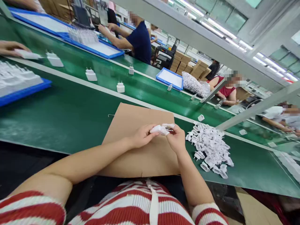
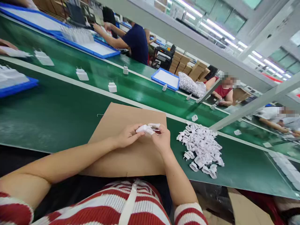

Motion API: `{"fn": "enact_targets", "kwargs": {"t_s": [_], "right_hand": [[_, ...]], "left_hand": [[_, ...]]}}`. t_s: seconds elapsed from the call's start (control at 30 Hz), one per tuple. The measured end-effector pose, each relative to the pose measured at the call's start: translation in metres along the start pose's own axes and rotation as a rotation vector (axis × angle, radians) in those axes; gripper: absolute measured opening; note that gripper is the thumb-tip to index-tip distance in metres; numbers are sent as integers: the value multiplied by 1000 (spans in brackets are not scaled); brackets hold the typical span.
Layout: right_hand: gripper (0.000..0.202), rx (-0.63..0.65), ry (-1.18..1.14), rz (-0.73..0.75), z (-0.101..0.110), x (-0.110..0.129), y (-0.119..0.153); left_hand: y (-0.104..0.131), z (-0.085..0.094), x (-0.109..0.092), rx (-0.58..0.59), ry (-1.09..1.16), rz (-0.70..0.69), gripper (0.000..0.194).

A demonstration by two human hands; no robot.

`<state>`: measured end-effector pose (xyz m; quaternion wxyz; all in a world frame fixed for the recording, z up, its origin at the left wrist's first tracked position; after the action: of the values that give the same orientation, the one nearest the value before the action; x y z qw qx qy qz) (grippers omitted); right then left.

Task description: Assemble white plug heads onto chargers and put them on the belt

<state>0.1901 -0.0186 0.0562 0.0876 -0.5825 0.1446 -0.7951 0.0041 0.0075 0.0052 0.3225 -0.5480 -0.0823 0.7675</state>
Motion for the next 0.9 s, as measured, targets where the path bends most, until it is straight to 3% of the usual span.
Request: {"fn": "enact_targets", "kwargs": {"t_s": [0.17, 0.37, 0.5, 0.63, 0.77, 0.9], "right_hand": [[19, -9, 59, 81, 4, -11, 13], [22, 20, -95, -31, -9, -28, 13], [31, -46, -157, -73, -17, -26, 10], [69, -66, -246, -129, -10, -22, 12], [77, -57, -194, -2, 10, -19, 24], [71, 37, 132, 221, 19, -14, 40]], "left_hand": [[9, 0, 1, 20, -142, -79, 19], [8, 6, 10, -15, -251, -206, 21], [7, 4, 11, 40, -78, -65, 38], [7, -4, 12, 70, 310, 114, 41], [3, -11, 11, 128, 704, 307, 48], [3, -15, 7, 158, 823, 397, 50]]}}
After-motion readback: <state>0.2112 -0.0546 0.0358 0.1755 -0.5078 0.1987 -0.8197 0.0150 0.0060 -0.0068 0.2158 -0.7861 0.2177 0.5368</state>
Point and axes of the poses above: each hand's wrist, its own y-axis away from the middle knuckle, its own z-axis out of the back of the hand, x = y × z, the point moved 1 cm from there along -y, towards the middle knuckle, and after that the axes turned 3 degrees about z, right-handed, at the moved point
